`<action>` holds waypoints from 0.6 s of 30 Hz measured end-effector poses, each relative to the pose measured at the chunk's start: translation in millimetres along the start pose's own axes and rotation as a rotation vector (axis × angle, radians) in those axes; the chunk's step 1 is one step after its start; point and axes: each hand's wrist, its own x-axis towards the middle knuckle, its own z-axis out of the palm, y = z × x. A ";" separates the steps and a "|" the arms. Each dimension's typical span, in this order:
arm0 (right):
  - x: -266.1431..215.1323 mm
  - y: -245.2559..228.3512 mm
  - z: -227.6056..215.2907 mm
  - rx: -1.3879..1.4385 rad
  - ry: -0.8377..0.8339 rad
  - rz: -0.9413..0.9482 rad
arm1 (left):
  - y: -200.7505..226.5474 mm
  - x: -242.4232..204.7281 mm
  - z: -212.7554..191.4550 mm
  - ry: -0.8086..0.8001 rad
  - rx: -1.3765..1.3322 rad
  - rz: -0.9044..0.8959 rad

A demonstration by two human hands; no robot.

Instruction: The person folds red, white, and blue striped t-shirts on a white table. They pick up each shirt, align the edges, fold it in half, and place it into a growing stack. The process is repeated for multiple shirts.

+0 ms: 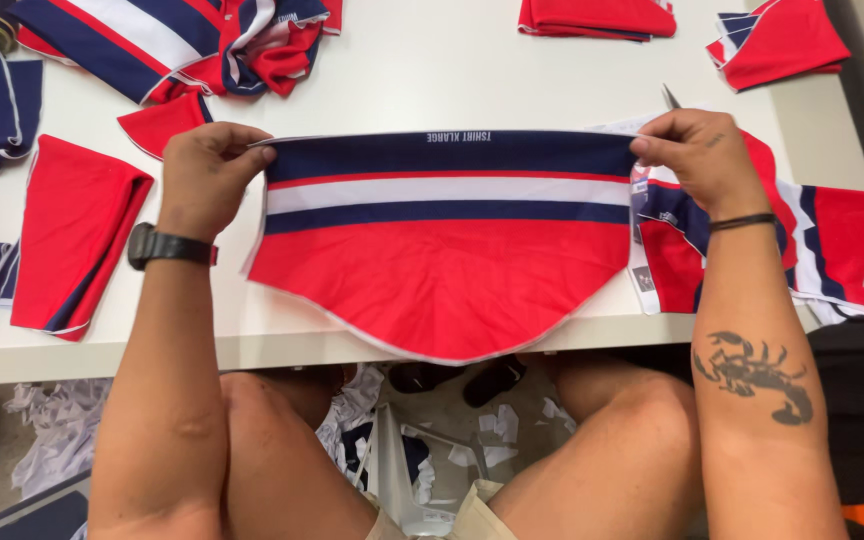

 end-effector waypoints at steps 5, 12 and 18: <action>43.2 33.9 31.3 -0.183 0.024 0.230 | -48.4 23.1 35.1 0.069 0.229 0.044; 49.6 37.4 32.2 -0.163 0.035 -0.062 | -41.5 7.3 9.4 0.060 0.233 0.129; -15.9 37.7 35.3 -0.166 -0.035 0.018 | -23.9 -44.3 -15.3 -0.201 0.291 0.081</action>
